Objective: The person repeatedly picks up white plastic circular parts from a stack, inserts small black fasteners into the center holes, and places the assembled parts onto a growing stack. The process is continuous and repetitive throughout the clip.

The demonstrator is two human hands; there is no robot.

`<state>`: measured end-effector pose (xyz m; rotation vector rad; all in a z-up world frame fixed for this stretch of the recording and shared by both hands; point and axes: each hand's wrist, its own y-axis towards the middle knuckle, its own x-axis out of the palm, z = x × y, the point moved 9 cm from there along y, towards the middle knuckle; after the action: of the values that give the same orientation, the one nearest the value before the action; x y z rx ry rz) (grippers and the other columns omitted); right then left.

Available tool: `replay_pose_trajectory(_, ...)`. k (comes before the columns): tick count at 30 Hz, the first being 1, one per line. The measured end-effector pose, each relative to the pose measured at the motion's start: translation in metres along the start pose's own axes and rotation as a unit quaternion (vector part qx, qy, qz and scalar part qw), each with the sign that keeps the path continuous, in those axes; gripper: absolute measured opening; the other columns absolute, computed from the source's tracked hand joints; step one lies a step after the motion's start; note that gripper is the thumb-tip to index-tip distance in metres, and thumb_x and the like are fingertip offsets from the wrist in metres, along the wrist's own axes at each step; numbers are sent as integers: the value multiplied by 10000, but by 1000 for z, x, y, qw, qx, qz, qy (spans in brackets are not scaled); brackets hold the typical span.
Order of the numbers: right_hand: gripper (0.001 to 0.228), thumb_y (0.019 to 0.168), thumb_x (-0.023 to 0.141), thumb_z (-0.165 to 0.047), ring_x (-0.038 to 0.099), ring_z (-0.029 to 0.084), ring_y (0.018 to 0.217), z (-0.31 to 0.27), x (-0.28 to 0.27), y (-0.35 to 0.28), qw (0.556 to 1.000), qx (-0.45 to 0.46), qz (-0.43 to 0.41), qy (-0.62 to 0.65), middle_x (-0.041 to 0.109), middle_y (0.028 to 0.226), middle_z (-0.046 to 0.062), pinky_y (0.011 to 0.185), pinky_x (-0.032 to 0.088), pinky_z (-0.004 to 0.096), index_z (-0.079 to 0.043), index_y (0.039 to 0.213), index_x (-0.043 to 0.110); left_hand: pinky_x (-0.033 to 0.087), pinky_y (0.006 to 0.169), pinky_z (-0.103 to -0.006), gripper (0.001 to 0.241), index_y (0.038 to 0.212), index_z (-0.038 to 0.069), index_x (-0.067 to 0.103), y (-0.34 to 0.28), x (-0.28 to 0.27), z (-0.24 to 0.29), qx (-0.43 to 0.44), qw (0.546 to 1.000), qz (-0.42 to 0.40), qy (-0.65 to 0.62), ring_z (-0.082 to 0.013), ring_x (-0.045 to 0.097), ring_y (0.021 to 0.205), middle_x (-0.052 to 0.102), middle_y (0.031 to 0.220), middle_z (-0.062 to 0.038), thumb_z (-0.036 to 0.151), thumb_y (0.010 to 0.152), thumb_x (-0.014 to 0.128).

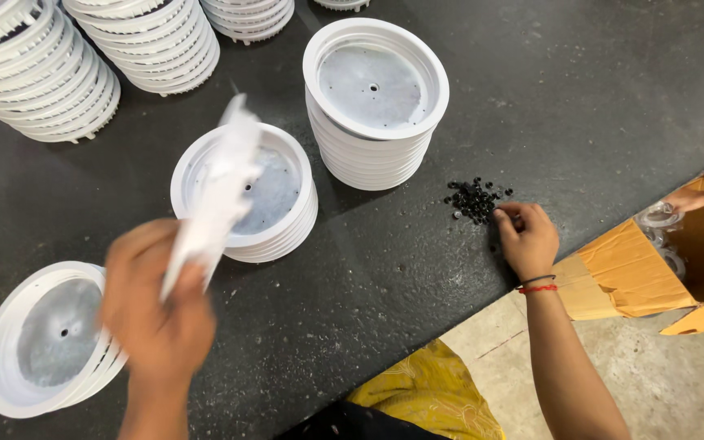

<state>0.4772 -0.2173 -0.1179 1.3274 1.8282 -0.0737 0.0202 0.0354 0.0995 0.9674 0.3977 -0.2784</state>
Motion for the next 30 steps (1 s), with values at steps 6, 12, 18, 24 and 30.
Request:
replay_pose_trajectory(6, 120, 999, 729, -95, 642, 83, 854, 21, 9, -14, 948, 139, -29, 283, 743, 1017, 52, 767, 522, 240, -43, 1107, 742, 534, 993, -438, 502, 1427, 31, 442, -133, -29, -69, -345, 868, 123, -336, -293, 641, 1179, 610, 1352, -208, 346, 1047, 530)
replay_pose_trajectory(12, 98, 958, 693, -59, 708, 106, 911, -74, 30, -43, 905, 98, -177, 373, 781, 1031, 56, 827, 579, 262, -30, 1049, 718, 511, 1031, -437, 491, 1419, -67, 517, -250, 106, -100, -683, 578, 99, -435, -344, 625, 1229, 641, 1337, -270, 233, 1036, 448)
replay_pose_trajectory(18, 104, 933, 682, -72, 743, 129, 928, -192, 51, -85, 870, -39, -400, 285, 792, 991, 58, 856, 593, 288, -24, 1021, 709, 464, 1071, -408, 502, 1395, -65, 536, -229, 159, -96, -624, 510, 63, -589, -279, 622, 1242, 666, 1345, -170, 271, 1028, 468)
replay_pose_trajectory(24, 107, 885, 707, -100, 697, 184, 788, -259, 76, -106, 836, -169, -486, 191, 708, 896, 71, 724, 561, 325, -35, 967, 686, 469, 1073, -392, 442, 1362, -44, 554, -228, 155, -98, -574, 527, 70, -623, -246, 625, 1212, 656, 1325, -156, 258, 1041, 518)
replay_pose_trajectory(30, 100, 847, 678, -85, 674, 296, 877, -297, 105, -118, 782, -319, -514, 151, 668, 937, 109, 769, 536, 388, -38, 935, 670, 484, 1045, -381, 420, 1342, -36, 560, -233, 155, -99, -583, 520, 87, -618, -235, 634, 1177, 661, 1292, -148, 249, 1033, 540)
